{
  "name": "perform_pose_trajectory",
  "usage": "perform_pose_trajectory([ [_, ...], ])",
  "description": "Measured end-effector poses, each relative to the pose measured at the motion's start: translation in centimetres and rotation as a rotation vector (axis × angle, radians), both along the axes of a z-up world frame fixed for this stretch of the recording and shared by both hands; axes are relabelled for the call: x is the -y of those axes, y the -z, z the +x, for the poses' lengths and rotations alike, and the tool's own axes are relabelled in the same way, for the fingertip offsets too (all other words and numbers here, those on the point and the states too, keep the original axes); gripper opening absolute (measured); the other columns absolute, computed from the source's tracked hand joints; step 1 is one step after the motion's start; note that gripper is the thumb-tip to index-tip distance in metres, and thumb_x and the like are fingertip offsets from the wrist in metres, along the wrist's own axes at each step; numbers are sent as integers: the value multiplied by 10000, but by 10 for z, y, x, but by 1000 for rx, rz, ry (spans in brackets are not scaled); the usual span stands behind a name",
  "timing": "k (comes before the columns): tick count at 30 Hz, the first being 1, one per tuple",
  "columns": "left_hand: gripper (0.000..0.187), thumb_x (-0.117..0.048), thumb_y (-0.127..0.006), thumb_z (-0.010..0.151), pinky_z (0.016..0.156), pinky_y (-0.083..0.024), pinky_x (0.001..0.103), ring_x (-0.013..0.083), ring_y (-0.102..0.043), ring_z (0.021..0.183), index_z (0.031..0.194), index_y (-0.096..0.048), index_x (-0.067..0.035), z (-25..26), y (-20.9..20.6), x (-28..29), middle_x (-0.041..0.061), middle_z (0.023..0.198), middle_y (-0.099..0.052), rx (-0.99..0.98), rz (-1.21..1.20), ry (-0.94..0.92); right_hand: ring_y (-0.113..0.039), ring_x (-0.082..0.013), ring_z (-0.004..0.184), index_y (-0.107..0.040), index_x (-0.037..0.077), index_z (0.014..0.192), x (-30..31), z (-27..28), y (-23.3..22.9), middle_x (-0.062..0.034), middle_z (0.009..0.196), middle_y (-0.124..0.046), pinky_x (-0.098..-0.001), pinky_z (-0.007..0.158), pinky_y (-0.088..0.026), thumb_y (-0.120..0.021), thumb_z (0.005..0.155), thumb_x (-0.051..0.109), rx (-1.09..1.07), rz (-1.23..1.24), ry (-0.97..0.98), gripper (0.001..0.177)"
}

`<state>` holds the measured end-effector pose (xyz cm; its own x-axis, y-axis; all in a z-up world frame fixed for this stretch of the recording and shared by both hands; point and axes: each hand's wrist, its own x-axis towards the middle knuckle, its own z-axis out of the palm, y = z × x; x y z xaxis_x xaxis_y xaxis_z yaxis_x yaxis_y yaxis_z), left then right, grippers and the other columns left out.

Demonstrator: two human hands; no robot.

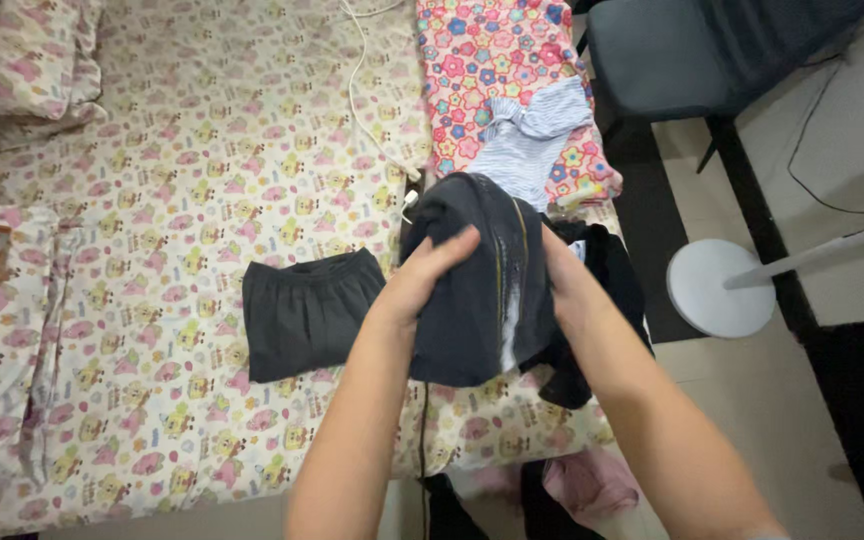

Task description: The person folds a pile of laundry on a bed. They pick up each item, including shorts, t-shirts, and underwear, shake them out, and fold them into neat stacks. The person handles the items one by one, placing the folded clothes into a growing pile on the bed.

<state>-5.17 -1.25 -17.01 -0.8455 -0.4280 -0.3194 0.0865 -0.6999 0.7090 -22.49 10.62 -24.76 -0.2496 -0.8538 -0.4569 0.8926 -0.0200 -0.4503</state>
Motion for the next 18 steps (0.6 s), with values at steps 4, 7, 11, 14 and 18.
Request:
perform_pose_trajectory([
  [4, 520, -190, -789, 838, 958, -539, 346, 198, -694, 1067, 1303, -656, 0, 20, -5, 4, 97, 1201, -729, 24, -240, 80, -700, -193, 1017, -686, 30, 1211, -16, -49, -15, -92, 1131, -732, -361, 929, -560, -663, 979, 138, -510, -69, 3, 257],
  [7, 510, -131, -802, 787, 931, -555, 379, 218, -710, 1021, 1261, -652, -20, 26, 4, 8, 98, 1149, -738, 45, -203, -50, -682, -181, 1017, -667, 28, 1179, -37, -72, -35, -69, 1102, -692, -340, 925, -572, -700, 982, 28, -714, -92, 161, 200],
  [11, 410, -91, -793, 849, 1000, -536, 346, 199, -696, 1078, 1232, -679, -1, 44, 25, 22, 83, 1171, -732, -61, -455, -207, -680, -177, 1025, -675, 34, 1269, -77, -86, -87, -78, 1133, -685, -325, 924, -577, -636, 892, -50, -794, -102, 387, 389],
  [14, 302, -66, -759, 931, 1007, -539, 383, 231, -694, 1085, 1214, -683, 7, 41, 29, 48, 96, 1159, -734, -208, -384, -370, -700, -168, 1018, -683, 29, 1306, -102, -94, -117, -95, 1164, -690, -312, 902, -600, -602, 869, -66, -831, -42, 460, 454],
  [18, 287, -36, -711, 988, 1070, -524, 416, 239, -676, 1159, 1268, -652, -13, 32, 5, 61, 92, 1215, -714, -524, -323, -487, -713, -174, 816, -660, 45, 1282, -128, -115, -109, -70, 1094, -675, -339, 633, -601, -612, 842, -45, -1068, 164, 435, 451],
])
